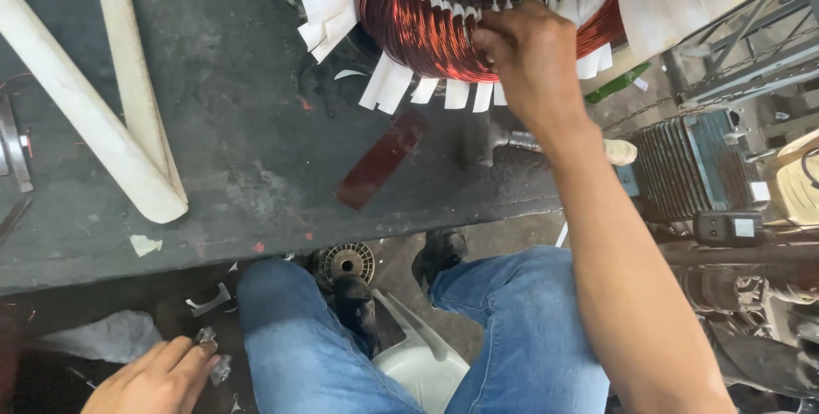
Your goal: Organizing and securing copper coil ends in a motor stator using insulation paper and a rubber mallet
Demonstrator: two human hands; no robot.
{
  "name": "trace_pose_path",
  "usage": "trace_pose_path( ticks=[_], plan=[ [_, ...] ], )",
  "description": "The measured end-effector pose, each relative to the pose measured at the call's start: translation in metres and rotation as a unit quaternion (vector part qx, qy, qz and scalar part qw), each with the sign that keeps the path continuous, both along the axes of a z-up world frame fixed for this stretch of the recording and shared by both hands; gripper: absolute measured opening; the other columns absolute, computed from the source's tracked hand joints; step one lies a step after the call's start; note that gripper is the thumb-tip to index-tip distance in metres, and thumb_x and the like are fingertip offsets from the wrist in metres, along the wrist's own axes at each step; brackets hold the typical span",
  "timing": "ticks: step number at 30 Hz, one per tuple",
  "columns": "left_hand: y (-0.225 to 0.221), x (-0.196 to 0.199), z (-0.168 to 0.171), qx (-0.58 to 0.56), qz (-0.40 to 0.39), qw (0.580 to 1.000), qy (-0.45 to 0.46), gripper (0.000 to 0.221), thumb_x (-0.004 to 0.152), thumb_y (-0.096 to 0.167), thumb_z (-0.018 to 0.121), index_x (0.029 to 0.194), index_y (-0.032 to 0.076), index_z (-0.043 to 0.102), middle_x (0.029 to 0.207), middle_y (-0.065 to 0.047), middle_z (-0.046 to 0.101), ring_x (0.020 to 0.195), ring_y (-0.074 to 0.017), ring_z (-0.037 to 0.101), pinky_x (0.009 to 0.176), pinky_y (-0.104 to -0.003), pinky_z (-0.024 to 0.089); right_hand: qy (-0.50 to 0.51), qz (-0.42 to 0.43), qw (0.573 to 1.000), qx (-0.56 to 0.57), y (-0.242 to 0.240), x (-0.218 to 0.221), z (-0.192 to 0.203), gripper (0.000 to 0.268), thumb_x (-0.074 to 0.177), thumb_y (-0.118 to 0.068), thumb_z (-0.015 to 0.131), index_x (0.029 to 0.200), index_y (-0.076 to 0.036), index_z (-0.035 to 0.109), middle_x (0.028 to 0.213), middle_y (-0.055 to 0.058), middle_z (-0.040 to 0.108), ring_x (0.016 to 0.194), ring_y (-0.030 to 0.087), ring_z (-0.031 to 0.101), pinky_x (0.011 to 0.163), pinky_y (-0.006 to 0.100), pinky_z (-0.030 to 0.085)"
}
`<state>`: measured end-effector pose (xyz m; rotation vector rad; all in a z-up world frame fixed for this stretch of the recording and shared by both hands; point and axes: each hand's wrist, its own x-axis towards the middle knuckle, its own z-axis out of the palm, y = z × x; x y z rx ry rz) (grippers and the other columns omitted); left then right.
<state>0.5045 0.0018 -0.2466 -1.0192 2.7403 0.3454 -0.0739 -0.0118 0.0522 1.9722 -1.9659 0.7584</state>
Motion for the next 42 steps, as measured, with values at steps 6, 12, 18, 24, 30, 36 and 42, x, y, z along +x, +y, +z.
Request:
trace_pose_path(
  ticks=[6,12,18,24,30,36,42],
  plan=[
    [0.001,0.005,-0.023,0.012,0.006,0.999,-0.029,0.036,0.095,0.067,0.059,0.117,0.039,0.063,0.101,0.013,0.060,0.091,-0.0123,0.075,0.084,-0.038,0.068,0.069,0.021,0.997,0.020,0.022,-0.014,0.012,0.026,0.103,-0.007,0.089,0.120,0.012,0.082,0.115,0.020,0.070,0.104,0.033,0.069,0.090,0.043,0.062],
    [0.015,0.008,-0.041,-0.093,0.037,0.995,0.008,0.027,0.090,0.059,0.064,0.113,0.045,0.065,0.105,0.017,0.063,0.089,-0.0088,0.075,0.072,-0.032,0.065,0.044,-0.027,0.998,-0.047,-0.001,-0.024,-0.006,0.025,0.100,-0.002,0.091,0.119,0.010,0.082,0.111,0.019,0.068,0.090,0.034,0.073,0.079,0.041,0.063],
    [-0.003,0.019,-0.055,0.029,-0.025,0.999,-0.025,0.043,0.092,0.067,0.062,0.127,0.042,0.060,0.110,0.010,0.061,0.095,-0.0190,0.077,0.087,-0.041,0.067,-0.018,-0.094,0.995,-0.012,-0.025,-0.046,0.002,0.027,0.085,-0.018,0.107,0.104,-0.011,0.090,0.092,0.006,0.077,0.076,0.019,0.066,0.067,0.036,0.052],
    [-0.003,-0.003,-0.006,0.010,-0.067,0.998,0.017,0.036,0.100,0.056,0.057,0.123,0.028,0.065,0.103,0.008,0.063,0.096,-0.0185,0.074,0.085,-0.044,0.067,-0.127,-0.267,0.955,0.018,-0.040,-0.043,0.004,0.029,0.070,-0.030,0.104,0.093,-0.027,0.089,0.092,-0.008,0.087,0.080,0.011,0.079,0.069,0.032,0.057],
    [0.004,-0.026,0.047,0.025,-0.052,0.998,-0.011,0.023,0.103,0.051,0.055,0.108,0.032,0.067,0.100,0.009,0.065,0.100,-0.0147,0.073,0.086,-0.040,0.065,-0.003,0.021,0.998,0.061,0.036,0.012,0.024,0.013,0.102,-0.006,0.086,0.111,0.001,0.078,0.103,0.012,0.062,0.088,0.022,0.065,0.088,0.035,0.063],
    [0.006,-0.022,0.018,-0.002,-0.055,0.998,-0.007,0.024,0.102,0.052,0.057,0.098,0.031,0.068,0.095,0.008,0.064,0.093,-0.0177,0.075,0.088,-0.042,0.063,-0.040,-0.204,0.857,0.472,0.092,0.013,0.043,0.065,0.086,-0.039,0.087,0.145,-0.021,0.064,0.158,0.010,0.055,0.138,0.036,0.060,0.122,0.056,0.046],
    [0.004,-0.024,0.022,0.028,-0.046,0.997,-0.050,0.028,0.103,0.056,0.056,0.109,0.032,0.069,0.100,0.010,0.064,0.100,-0.0144,0.075,0.091,-0.041,0.065,0.047,-0.001,0.954,0.297,0.111,-0.076,-0.058,0.045,0.101,-0.040,0.076,0.128,-0.007,0.063,0.120,0.017,0.061,0.095,0.043,0.067,0.076,0.056,0.056]
  ],
)
